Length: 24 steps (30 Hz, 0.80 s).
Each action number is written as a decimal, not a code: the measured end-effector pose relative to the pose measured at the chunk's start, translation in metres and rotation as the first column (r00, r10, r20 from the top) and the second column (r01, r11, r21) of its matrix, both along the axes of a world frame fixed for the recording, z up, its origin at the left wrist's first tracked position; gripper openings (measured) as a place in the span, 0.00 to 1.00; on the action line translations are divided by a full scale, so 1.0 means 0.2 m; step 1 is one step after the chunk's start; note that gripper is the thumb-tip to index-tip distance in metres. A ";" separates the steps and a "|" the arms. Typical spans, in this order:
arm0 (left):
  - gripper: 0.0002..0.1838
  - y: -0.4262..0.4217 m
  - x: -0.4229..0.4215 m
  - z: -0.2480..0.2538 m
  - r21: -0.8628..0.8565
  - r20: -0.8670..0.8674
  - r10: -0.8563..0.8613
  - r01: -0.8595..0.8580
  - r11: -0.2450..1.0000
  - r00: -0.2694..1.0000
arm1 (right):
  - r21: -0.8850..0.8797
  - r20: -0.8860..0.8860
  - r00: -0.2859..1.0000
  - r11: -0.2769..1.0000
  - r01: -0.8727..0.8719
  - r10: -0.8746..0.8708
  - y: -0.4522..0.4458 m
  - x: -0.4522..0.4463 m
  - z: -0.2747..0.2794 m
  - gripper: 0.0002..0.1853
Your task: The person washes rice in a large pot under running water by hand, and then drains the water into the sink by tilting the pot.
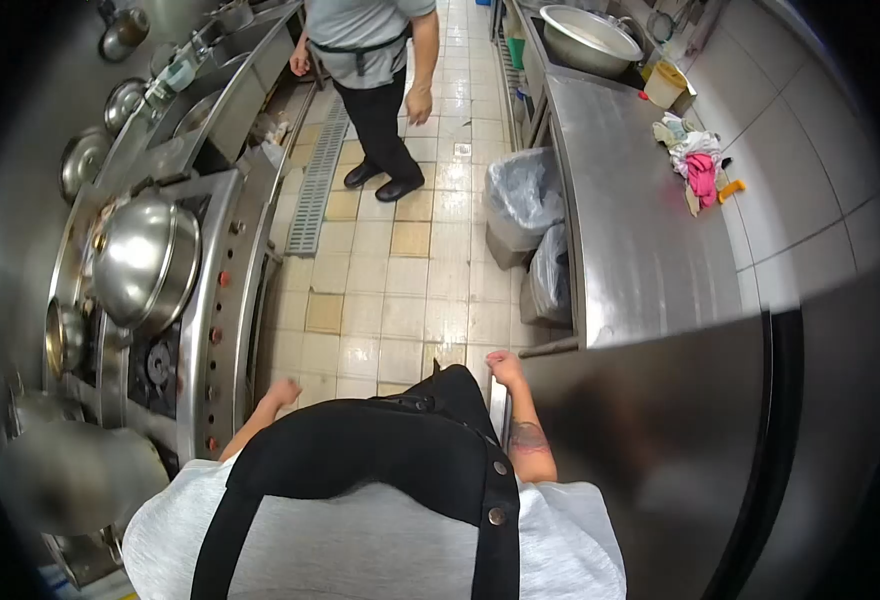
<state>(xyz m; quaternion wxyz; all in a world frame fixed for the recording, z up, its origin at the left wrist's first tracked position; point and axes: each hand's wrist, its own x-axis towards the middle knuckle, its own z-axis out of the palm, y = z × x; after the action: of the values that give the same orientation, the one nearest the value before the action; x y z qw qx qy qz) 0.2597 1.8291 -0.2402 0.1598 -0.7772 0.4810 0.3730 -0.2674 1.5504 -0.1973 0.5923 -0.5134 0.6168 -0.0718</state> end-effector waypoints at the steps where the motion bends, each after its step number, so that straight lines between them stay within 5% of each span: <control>1: 0.23 -0.38 -0.14 0.27 -0.205 -0.031 0.237 -0.238 0.949 0.971 | 0.015 0.022 0.997 0.997 0.075 -0.076 -0.14 -0.01 -0.01 0.08; 2: 0.22 -0.69 -0.13 0.27 -0.332 -0.163 0.214 -0.258 0.907 0.963 | 0.027 0.041 0.988 0.989 0.149 -0.150 -0.30 0.01 -0.02 0.08; 3: 0.19 -1.02 -0.27 0.54 -0.408 -0.281 0.248 -0.349 0.843 0.927 | -0.004 0.053 0.988 0.990 0.142 -0.142 -0.48 0.03 -0.03 0.08; 5: 0.16 -1.50 -0.33 0.53 -0.519 -0.560 0.149 -0.485 0.704 0.815 | -0.032 0.059 0.993 0.994 0.107 -0.105 -0.78 0.07 -0.02 0.09; 8: 0.14 -1.92 -0.44 0.57 -0.513 -0.651 0.079 -0.514 0.687 0.755 | -0.001 0.106 0.990 0.996 0.094 -0.093 -1.26 0.26 0.21 0.11; 11: 0.15 -2.08 -0.40 0.38 -0.392 -0.618 0.100 -0.416 0.821 0.780 | -0.059 0.181 0.983 0.998 0.027 -0.015 -1.74 0.42 0.38 0.12; 12: 0.19 -2.10 -0.33 0.27 -0.337 -0.489 0.128 -0.322 0.885 0.863 | -0.089 0.217 0.976 0.996 0.025 -0.005 -1.89 0.49 0.43 0.12; 18: 0.20 -2.13 -0.02 0.21 -0.027 -0.262 0.447 -0.469 0.883 0.856 | -0.331 0.271 0.950 0.942 -0.058 0.154 -2.77 0.85 0.53 0.12; 24: 0.19 -2.83 0.36 0.21 0.116 -0.191 0.425 -0.410 0.905 0.885 | -0.453 0.300 0.947 0.891 0.032 0.118 -3.38 1.09 0.62 0.12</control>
<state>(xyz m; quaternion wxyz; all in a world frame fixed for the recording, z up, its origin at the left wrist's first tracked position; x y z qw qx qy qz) 0.3313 1.2626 -0.1977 0.0519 -0.8120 0.3028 0.4963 -0.0502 0.8736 -0.0731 0.5499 -0.6323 0.4673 -0.2820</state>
